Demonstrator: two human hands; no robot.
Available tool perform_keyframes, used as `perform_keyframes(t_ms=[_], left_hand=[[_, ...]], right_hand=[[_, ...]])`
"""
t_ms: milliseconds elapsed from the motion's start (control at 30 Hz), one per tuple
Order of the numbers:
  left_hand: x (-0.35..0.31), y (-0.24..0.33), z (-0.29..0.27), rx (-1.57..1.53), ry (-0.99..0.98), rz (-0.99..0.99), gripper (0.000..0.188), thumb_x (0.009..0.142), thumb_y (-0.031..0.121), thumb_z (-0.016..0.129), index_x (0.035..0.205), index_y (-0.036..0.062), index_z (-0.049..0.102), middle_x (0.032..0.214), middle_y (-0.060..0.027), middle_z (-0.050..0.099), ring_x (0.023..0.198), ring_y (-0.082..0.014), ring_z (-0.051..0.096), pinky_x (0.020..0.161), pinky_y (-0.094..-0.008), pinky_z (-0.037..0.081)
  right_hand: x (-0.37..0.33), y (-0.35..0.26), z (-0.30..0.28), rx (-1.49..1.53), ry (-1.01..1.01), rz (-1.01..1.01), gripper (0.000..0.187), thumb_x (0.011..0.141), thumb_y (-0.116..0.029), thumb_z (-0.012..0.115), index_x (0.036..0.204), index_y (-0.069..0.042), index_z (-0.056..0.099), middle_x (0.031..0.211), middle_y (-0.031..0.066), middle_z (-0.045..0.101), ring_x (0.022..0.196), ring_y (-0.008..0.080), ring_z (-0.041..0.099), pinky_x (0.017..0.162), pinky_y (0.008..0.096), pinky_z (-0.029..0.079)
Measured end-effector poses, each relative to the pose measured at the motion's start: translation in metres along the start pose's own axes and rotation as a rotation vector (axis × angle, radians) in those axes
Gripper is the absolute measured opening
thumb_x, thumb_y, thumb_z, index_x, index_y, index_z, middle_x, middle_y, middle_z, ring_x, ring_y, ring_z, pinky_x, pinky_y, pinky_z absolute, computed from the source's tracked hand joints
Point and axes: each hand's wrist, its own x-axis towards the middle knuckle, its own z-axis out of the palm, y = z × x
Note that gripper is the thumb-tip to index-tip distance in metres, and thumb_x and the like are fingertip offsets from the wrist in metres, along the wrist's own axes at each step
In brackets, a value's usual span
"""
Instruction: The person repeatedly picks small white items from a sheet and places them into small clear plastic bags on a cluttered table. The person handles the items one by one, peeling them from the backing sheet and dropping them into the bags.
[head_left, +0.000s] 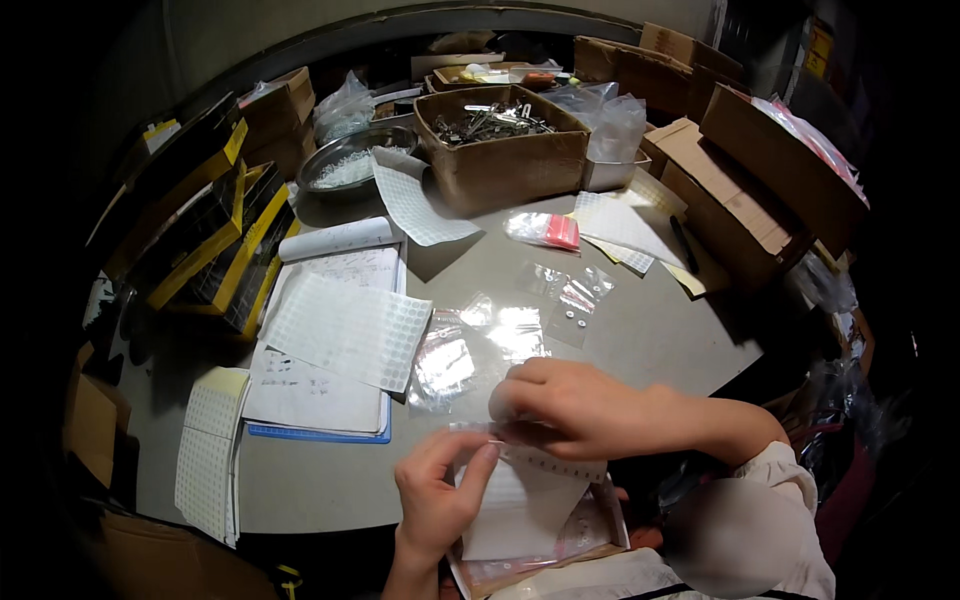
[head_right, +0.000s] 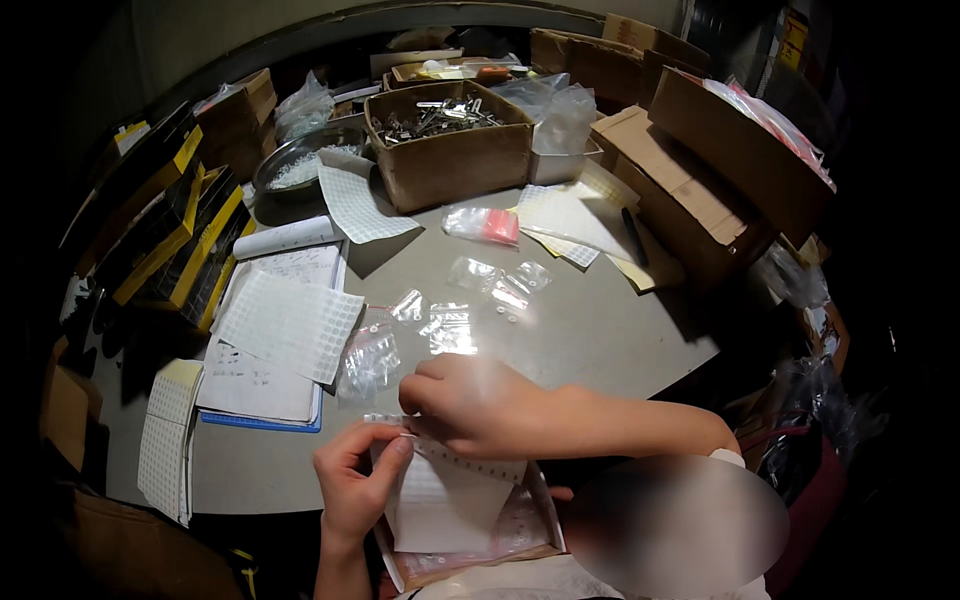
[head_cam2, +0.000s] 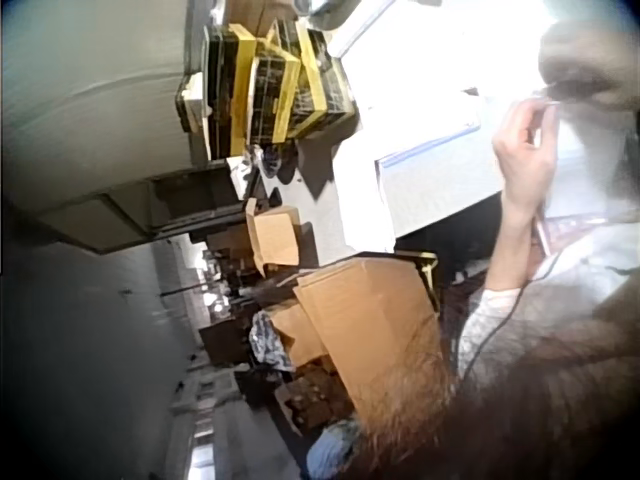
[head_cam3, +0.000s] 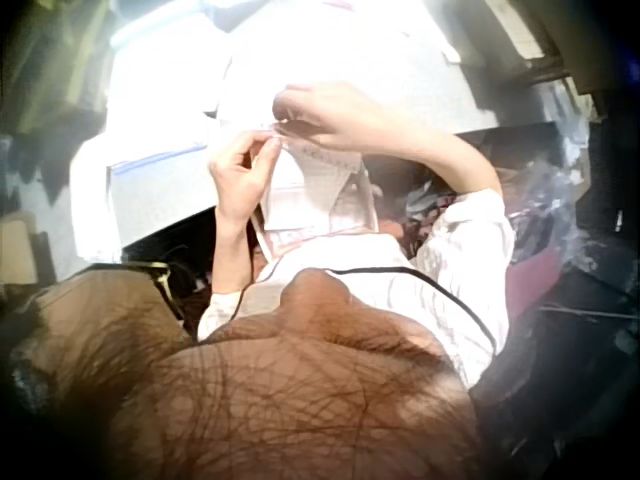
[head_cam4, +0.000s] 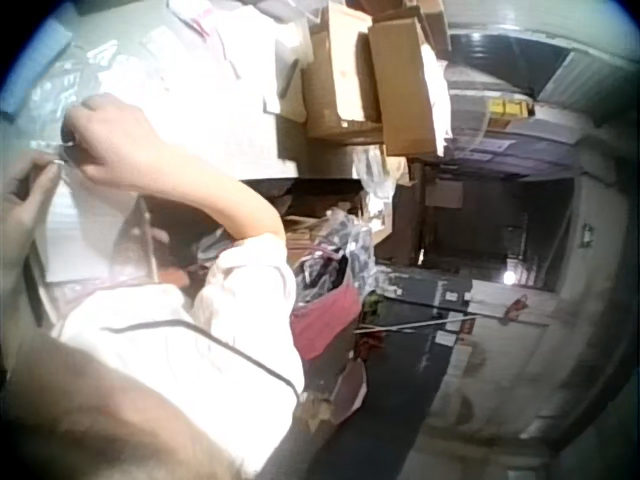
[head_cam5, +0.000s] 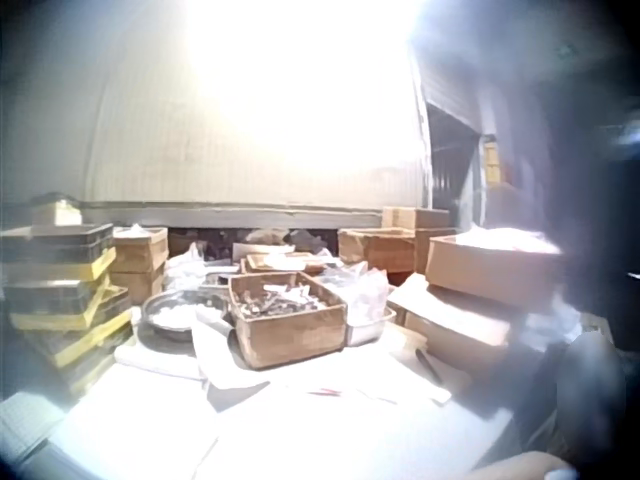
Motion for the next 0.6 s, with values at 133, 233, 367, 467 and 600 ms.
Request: perform_keyframes(t_ms=[133, 233, 367, 467, 600], left_hand=[[0.000, -0.001, -0.001, 0.028, -0.020, 0.013, 0.008, 0.087, 0.005, 0.078, 0.094, 0.0007, 0.077, 0.082, -0.0111, 0.073, 0.064, -0.0183, 0.065, 0.057, -0.0307, 0.047], [-0.003, -0.003, -0.001, -0.019, -0.012, -0.049, 0.008, 0.088, 0.004, 0.078, 0.096, 0.0010, 0.078, 0.084, -0.0105, 0.075, 0.063, -0.0157, 0.063, 0.056, -0.0294, 0.046], [-0.004, -0.004, 0.000, -0.077, -0.009, -0.086, 0.009, 0.089, 0.003, 0.077, 0.098, 0.0013, 0.079, 0.087, -0.0095, 0.077, 0.063, -0.0121, 0.062, 0.055, -0.0270, 0.045], [-0.004, -0.002, -0.001, -0.084, -0.040, -0.159, 0.010, 0.090, 0.001, 0.075, 0.099, -0.0022, 0.078, 0.088, -0.0081, 0.077, 0.072, -0.0097, 0.065, 0.064, -0.0237, 0.048], [-0.003, 0.003, -0.004, -0.052, -0.055, -0.189, 0.010, 0.091, 0.000, 0.074, 0.100, -0.0036, 0.078, 0.089, -0.0079, 0.076, 0.079, -0.0097, 0.067, 0.070, -0.0232, 0.051]], right_hand=[[-0.001, -0.001, 0.013, -0.295, 0.088, -0.163, 0.021, 0.082, -0.012, 0.073, 0.097, -0.003, 0.062, 0.088, 0.0151, 0.060, 0.079, 0.0345, 0.062, 0.071, 0.0421, 0.053], [-0.009, -0.001, 0.023, -0.463, 0.114, -0.287, 0.025, 0.080, -0.011, 0.072, 0.102, -0.004, 0.062, 0.091, 0.0129, 0.059, 0.080, 0.0310, 0.062, 0.068, 0.0399, 0.053], [-0.022, 0.009, 0.018, -0.441, 0.071, -0.293, 0.031, 0.080, -0.011, 0.071, 0.110, -0.007, 0.062, 0.096, 0.0120, 0.060, 0.090, 0.0313, 0.064, 0.071, 0.0394, 0.054], [-0.017, 0.042, -0.011, -0.185, 0.162, -0.097, 0.036, 0.079, -0.007, 0.072, 0.114, -0.007, 0.065, 0.108, 0.0127, 0.067, 0.094, 0.0376, 0.067, 0.081, 0.0475, 0.056], [0.023, 0.076, -0.040, -0.084, -0.055, 0.487, 0.030, 0.080, -0.004, 0.070, 0.110, -0.001, 0.070, 0.105, 0.0219, 0.072, 0.099, 0.0376, 0.071, 0.088, 0.0465, 0.056]])
